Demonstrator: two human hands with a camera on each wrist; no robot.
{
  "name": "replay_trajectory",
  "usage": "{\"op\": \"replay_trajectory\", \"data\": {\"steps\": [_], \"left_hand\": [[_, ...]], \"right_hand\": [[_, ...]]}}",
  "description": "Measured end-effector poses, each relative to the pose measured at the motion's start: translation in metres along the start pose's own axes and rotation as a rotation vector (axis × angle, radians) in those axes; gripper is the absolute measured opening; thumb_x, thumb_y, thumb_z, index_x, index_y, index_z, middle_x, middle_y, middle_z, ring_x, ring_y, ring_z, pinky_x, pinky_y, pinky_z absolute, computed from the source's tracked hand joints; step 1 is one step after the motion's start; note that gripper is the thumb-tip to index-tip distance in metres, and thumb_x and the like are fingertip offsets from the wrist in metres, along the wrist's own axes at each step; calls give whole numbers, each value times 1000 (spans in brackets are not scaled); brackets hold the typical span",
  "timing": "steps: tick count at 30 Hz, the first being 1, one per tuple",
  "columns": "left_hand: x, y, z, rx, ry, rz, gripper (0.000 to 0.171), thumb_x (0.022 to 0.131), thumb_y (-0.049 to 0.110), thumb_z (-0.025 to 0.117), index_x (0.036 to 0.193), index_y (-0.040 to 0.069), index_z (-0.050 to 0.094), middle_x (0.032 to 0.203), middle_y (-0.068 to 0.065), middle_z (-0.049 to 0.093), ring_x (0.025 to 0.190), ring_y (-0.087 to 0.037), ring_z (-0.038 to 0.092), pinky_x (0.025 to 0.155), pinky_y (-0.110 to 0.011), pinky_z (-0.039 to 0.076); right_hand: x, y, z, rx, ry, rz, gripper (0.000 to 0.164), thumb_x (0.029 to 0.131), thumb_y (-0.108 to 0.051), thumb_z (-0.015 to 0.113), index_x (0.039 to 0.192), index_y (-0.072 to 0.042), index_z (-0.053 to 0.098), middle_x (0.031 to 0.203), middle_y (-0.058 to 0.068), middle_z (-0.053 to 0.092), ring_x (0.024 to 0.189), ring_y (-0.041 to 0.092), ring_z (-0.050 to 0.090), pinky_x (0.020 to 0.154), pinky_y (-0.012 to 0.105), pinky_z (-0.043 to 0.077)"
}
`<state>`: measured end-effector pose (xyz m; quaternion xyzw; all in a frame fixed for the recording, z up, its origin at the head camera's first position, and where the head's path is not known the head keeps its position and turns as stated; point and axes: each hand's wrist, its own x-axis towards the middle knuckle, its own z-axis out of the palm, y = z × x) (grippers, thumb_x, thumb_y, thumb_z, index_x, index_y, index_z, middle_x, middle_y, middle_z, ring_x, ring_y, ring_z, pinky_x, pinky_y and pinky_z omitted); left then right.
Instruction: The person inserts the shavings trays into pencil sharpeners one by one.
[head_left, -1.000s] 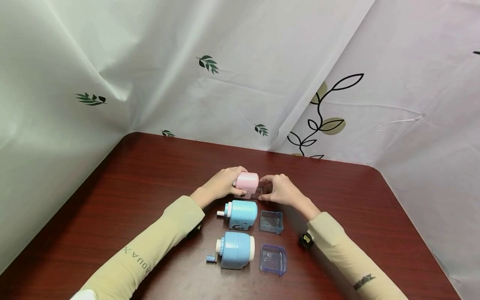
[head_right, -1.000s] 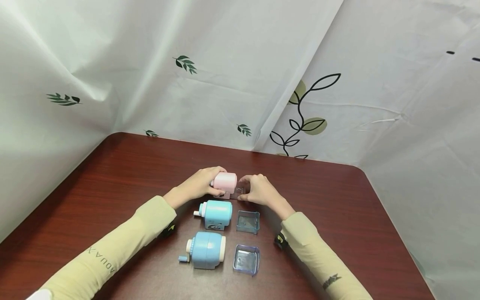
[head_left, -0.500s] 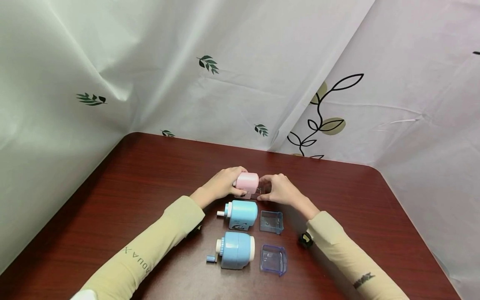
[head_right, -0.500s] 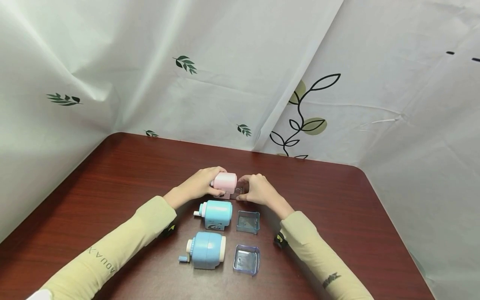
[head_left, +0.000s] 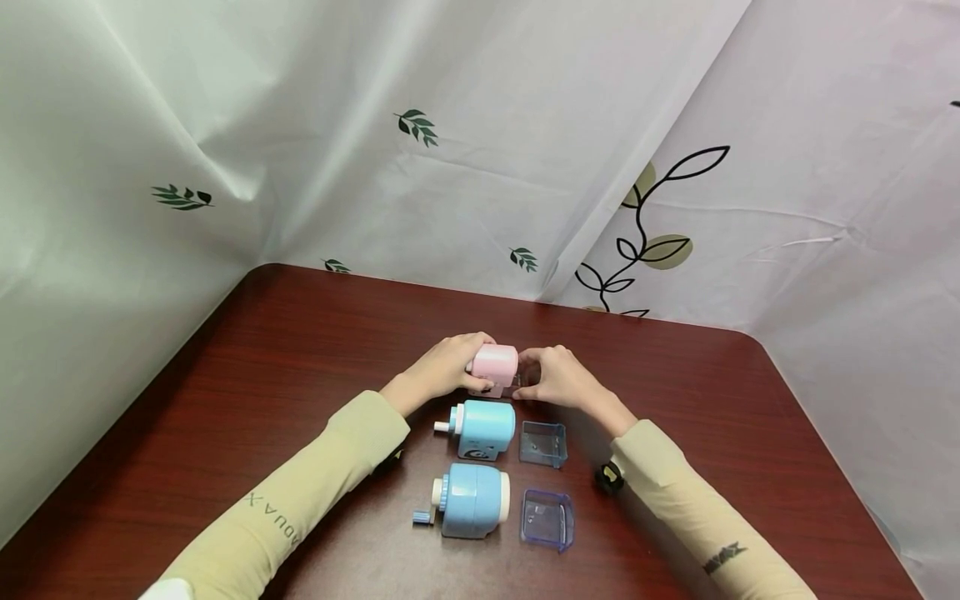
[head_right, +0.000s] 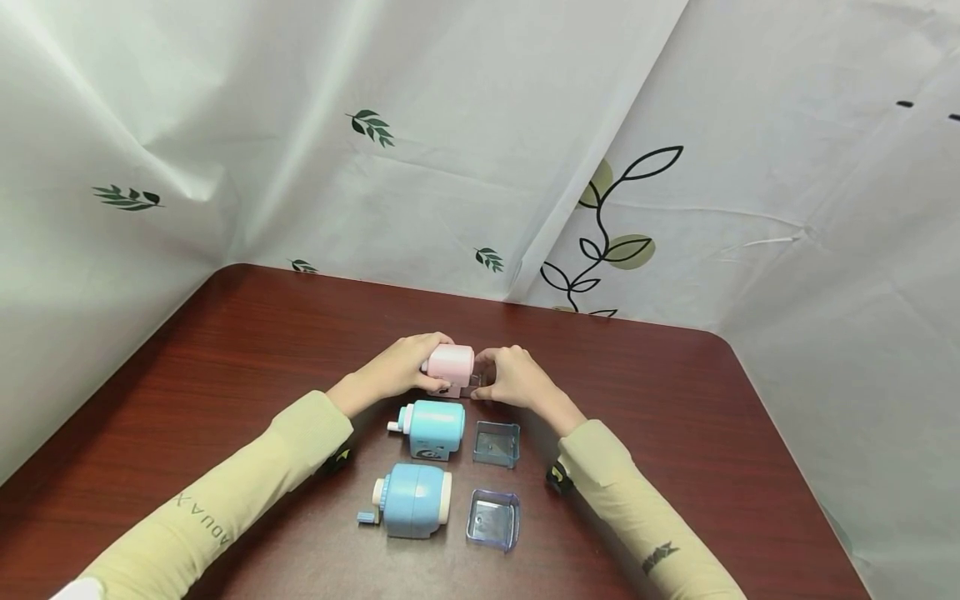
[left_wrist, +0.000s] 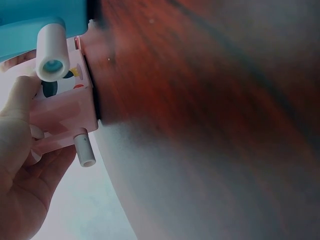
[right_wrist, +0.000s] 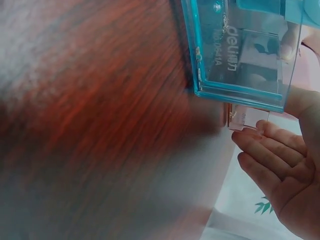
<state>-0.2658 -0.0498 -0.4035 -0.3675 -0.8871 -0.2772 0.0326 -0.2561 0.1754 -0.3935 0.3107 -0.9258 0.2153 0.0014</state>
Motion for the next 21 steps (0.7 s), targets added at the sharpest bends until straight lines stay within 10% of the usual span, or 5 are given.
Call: {"op": "replay_trajectory", "data": {"steps": [21], "left_hand": [[0,0,-1,9,5,8,52,75,30,73,116,7,50,102,-8,59,83,-16,53,73,-33,47]], "right_hand": [[5,-2,1,-3,-13,-12,43,65,-30,80,98,-7,63,79,-2,67,63,3,56,56,22,46]]}}
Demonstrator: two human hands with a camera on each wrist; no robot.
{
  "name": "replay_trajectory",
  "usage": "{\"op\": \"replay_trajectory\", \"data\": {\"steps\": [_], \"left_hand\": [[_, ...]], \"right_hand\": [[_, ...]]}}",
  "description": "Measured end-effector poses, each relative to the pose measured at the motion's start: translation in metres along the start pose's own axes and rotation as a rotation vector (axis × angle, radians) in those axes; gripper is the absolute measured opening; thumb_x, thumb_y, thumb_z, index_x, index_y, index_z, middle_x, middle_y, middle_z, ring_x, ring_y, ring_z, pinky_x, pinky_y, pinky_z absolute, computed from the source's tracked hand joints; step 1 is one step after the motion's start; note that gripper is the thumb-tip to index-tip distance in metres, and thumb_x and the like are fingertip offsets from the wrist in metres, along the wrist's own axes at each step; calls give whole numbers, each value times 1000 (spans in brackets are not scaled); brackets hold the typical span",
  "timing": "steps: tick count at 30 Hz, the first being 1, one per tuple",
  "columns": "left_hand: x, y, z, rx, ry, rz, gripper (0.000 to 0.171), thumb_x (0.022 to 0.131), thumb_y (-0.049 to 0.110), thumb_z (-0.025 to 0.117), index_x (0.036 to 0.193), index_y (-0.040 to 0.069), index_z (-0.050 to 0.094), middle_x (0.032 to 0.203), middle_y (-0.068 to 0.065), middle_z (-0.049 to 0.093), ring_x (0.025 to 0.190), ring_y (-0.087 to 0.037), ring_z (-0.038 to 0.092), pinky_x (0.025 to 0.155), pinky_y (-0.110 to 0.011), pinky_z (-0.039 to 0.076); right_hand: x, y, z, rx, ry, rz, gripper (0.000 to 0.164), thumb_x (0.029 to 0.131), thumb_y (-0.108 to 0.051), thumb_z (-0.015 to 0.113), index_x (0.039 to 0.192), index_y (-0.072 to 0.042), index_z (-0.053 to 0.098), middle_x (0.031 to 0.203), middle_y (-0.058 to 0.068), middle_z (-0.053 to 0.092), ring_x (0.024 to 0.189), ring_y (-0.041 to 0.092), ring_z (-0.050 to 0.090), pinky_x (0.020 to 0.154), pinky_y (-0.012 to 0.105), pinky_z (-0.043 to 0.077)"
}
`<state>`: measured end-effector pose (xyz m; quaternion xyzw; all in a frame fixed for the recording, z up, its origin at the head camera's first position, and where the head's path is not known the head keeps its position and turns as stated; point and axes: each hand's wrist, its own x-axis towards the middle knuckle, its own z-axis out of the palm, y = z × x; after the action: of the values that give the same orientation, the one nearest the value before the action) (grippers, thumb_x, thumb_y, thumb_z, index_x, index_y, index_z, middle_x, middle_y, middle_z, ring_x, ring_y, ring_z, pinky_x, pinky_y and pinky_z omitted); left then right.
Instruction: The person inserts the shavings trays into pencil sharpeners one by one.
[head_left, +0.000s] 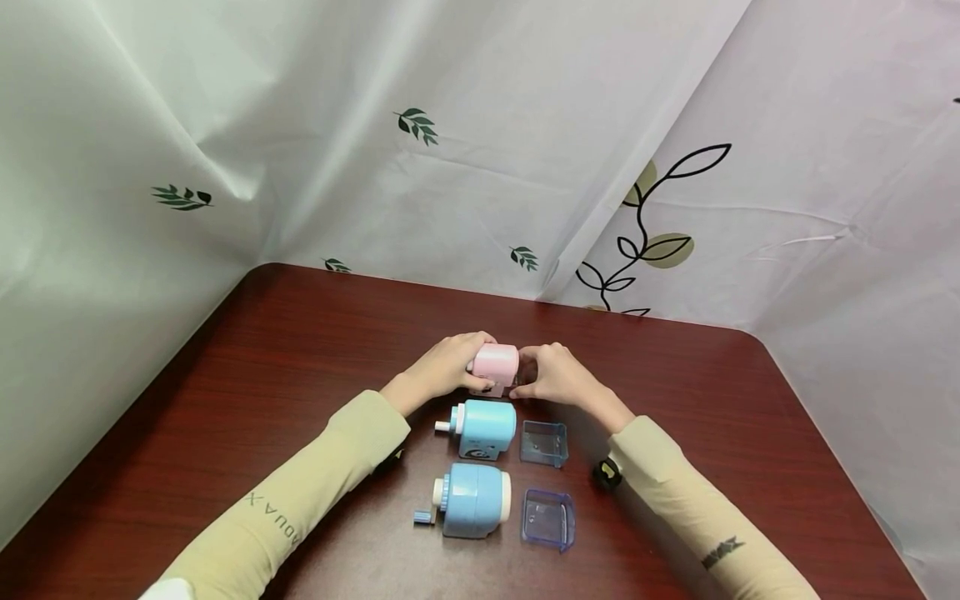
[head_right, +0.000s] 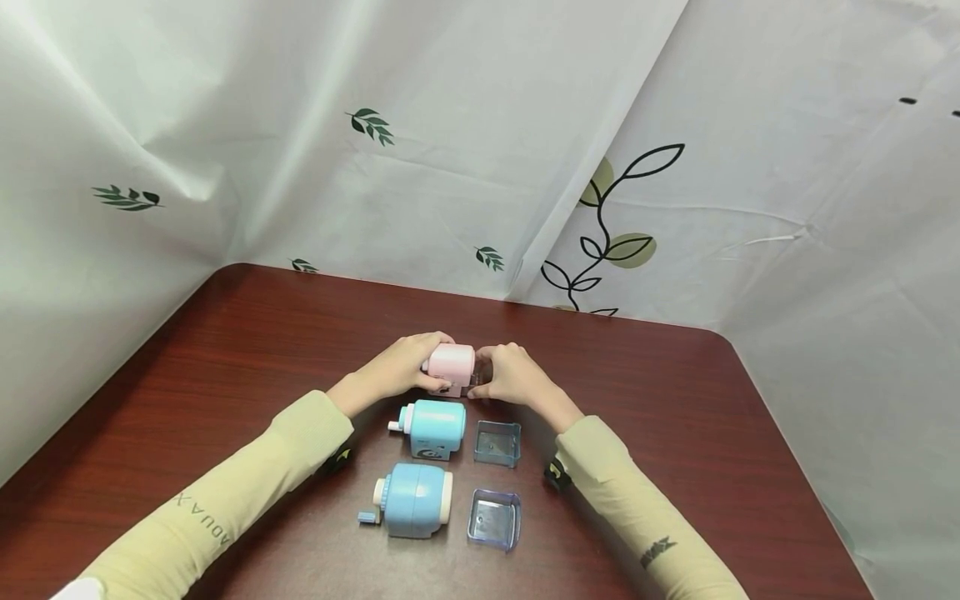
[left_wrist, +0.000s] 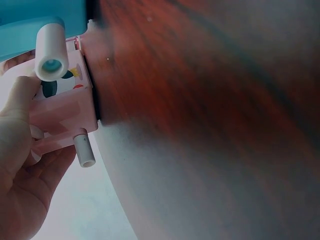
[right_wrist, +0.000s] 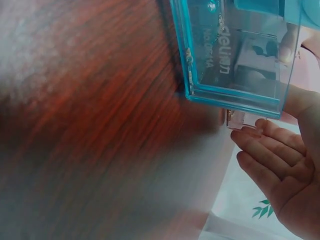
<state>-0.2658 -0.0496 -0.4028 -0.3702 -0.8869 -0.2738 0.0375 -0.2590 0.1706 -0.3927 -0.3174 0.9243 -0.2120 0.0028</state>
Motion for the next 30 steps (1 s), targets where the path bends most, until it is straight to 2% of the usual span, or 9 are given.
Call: {"op": "replay_trajectory", "data": {"steps": [30], "left_hand": [[2,-1,-2,11,-8,14,53,76,30,73,117,7,49,102,-8,59,83,-16,53,73,-33,47]], "right_hand": [[1,2,0,59,8,-8,44,63,-29,82,97,-9,64,82,-3,68,68,1,58,60,22,48]]}}
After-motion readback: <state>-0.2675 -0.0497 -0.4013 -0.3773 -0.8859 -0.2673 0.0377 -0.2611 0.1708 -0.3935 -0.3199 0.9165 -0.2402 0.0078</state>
